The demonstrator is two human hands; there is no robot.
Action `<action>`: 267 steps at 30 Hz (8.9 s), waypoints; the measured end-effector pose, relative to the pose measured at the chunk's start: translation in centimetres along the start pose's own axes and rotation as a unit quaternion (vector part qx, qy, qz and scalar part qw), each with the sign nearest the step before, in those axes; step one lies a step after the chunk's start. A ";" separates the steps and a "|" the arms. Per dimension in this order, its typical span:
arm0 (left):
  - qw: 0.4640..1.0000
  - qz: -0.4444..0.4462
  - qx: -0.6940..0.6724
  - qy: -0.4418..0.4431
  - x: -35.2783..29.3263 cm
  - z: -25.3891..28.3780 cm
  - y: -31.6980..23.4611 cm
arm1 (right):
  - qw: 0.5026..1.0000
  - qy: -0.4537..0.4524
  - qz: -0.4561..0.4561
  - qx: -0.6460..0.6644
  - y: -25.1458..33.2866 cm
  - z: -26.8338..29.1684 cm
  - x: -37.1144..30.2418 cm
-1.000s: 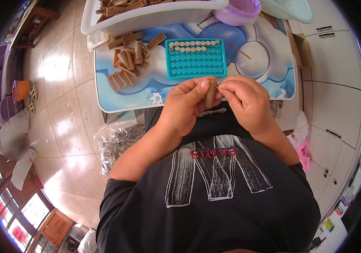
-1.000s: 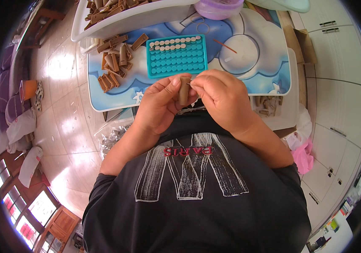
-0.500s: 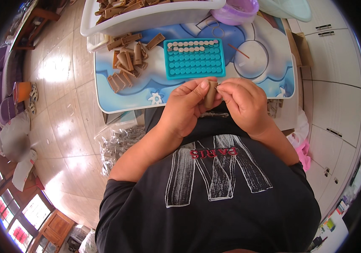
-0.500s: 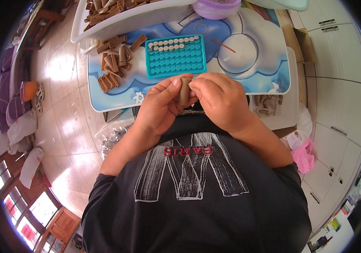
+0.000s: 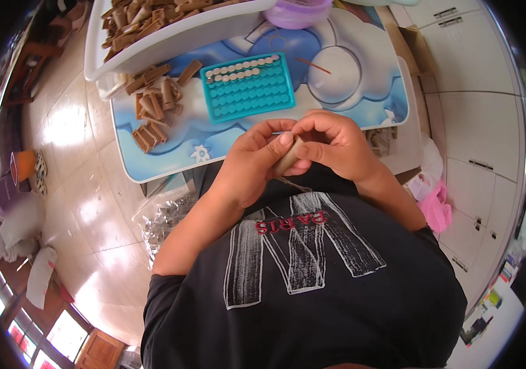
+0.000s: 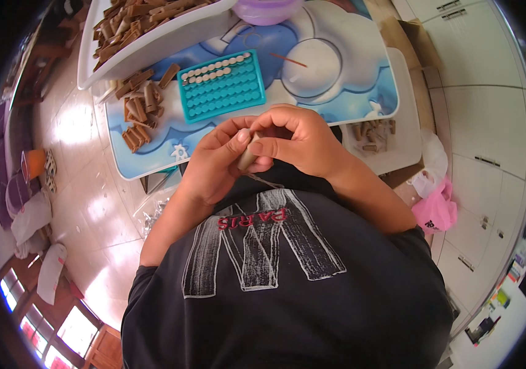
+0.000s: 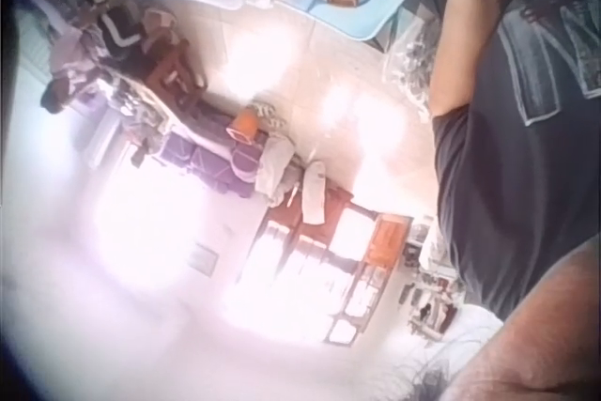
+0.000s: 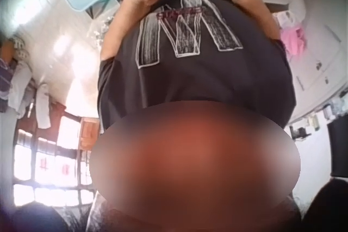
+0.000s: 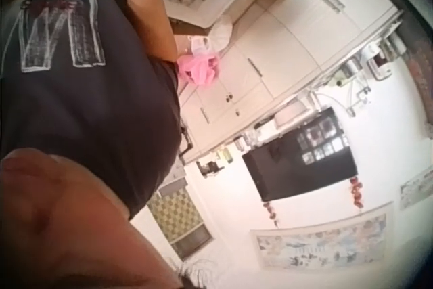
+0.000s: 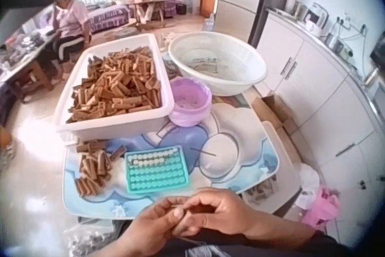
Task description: The person assembles small beads and small pins onto cardboard tubes by hand.
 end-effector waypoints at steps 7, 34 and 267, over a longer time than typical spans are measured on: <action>0.915 -0.325 0.173 -0.167 -1.7 2.4 -7.4 | 0.973 -0.146 0.128 0.128 3.8 18.0 -9.6; 0.659 -0.440 0.555 -0.253 -5.7 5.5 -9.5 | 0.750 -0.238 0.176 -0.592 17.4 25.8 14.0; 0.674 -0.411 0.562 -0.248 -5.2 6.1 -9.4 | 0.928 -0.218 -0.170 0.251 3.6 24.3 11.2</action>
Point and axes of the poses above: each hand's wrist, its own x-axis towards the middle knuckle, its own z-axis out of the back of the hand, y = z × x, the point moved 9 cm from there along x, towards the middle knuckle, and after that the axes turned 4 degrees about -x, right-handed, at the moved point
